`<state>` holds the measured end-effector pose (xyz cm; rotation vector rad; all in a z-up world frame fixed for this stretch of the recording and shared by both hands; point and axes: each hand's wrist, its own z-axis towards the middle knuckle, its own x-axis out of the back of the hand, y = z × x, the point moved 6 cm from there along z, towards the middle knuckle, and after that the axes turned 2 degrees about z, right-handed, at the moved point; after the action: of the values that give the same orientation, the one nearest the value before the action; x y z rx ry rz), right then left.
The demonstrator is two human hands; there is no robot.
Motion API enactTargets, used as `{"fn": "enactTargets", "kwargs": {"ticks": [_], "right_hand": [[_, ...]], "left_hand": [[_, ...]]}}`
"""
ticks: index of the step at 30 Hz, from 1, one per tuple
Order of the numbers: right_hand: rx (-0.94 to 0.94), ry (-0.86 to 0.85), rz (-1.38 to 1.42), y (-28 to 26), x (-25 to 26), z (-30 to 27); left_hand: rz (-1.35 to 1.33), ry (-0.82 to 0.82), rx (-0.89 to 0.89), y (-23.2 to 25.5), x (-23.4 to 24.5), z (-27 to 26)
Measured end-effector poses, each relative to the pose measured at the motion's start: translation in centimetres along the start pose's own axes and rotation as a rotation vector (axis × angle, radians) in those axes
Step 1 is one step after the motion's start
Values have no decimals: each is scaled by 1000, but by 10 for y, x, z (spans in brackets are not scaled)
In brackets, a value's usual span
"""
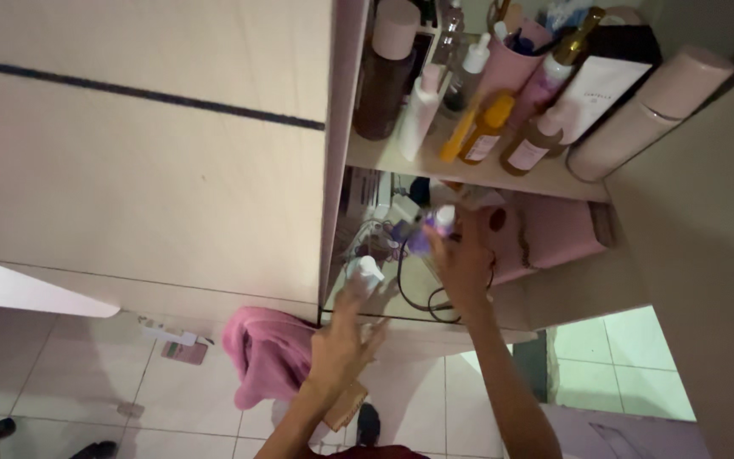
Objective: The person wipes a small palette with a cloth, places makeup items into a large black organizer bag, and then puts the bag and other accessories into a closet.
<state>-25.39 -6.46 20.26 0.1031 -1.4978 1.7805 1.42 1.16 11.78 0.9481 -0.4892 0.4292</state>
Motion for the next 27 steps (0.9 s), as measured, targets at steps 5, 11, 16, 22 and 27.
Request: {"fn": "enactTargets", "kwargs": {"ticks": [5,11,16,22,27], "right_hand": [[264,-105,-2,-29,20,-59],[-43,-528,289,35,0,-16],[100,-458,-38,129,-76,67],[841,-484,-693,133,-177,52],[558,-438,-534,135,-150,58]], "left_hand": [[181,-291,158,22,-30,6],[99,3,106,53,7,40],[64,56,-34,61,27,33],[23,-67,87,59,34,23],[-2,-57,111,61,45,22]]}}
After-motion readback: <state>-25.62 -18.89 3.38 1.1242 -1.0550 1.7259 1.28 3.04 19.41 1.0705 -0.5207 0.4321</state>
